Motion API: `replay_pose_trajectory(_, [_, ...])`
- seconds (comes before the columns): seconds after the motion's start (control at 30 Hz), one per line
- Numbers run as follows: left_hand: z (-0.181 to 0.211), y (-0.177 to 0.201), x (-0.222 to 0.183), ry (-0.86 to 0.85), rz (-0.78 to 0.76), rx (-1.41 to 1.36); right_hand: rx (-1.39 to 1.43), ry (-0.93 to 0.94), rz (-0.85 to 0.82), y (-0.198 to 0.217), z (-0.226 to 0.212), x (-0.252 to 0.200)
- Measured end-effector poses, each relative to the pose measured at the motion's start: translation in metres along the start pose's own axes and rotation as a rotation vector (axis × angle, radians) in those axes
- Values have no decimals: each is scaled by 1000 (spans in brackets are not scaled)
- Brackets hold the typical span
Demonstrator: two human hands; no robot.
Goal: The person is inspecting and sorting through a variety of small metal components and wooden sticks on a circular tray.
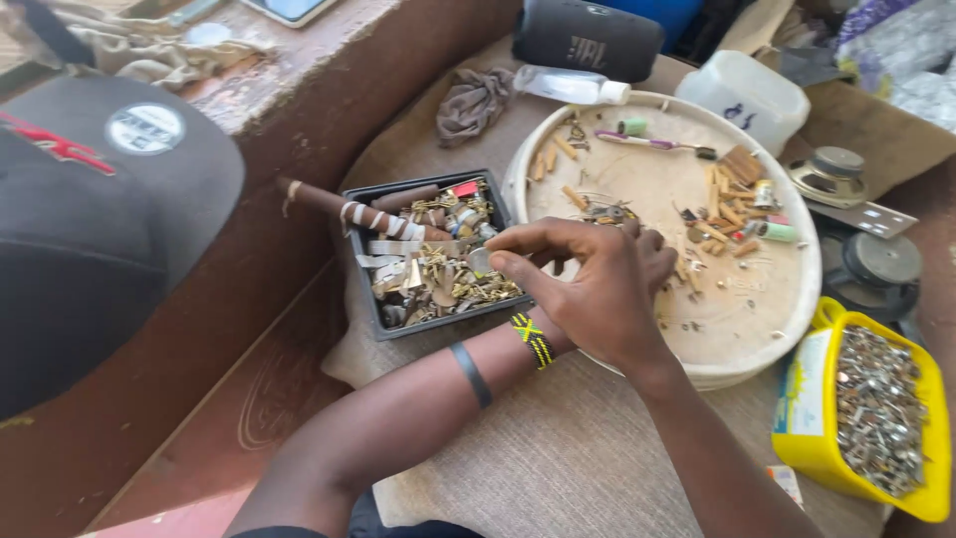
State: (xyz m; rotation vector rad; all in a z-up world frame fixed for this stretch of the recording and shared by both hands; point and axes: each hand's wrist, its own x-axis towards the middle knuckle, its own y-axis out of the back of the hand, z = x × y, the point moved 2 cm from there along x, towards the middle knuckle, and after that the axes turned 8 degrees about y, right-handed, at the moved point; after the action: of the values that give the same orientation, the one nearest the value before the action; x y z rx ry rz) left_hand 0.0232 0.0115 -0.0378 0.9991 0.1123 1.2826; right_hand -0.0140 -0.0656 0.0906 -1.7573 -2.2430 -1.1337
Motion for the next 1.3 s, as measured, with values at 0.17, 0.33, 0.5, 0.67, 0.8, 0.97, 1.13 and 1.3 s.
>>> replay_pose_trajectory(0.17, [3,-10,0,-79,38,71,-12,-13,3,11,16,-7])
replay_pose_trajectory(0.33, [3,-10,-3,-208,54,84,-151,-49,198,83,52,-52])
replay_pose_trajectory(0.5, [12,4,5,-137,-160,186,-209,-105,597,124,81,-84])
replay_pose_trajectory(0.67, [15,18,15,-7,-184,-95,-455,-55,498,128,88,-89])
replay_pose_trajectory(0.8, [19,25,15,85,-110,-418,-571,-58,420,122,91,-85])
replay_pose_trajectory(0.97, [10,16,15,183,-67,-620,-580,-11,407,120,92,-82])
replay_pose_trajectory(1.13, [8,10,17,239,-86,-674,-575,-13,452,121,98,-83])
replay_pose_trajectory(1.3, [13,11,16,212,-70,-627,-569,-37,456,119,94,-84])
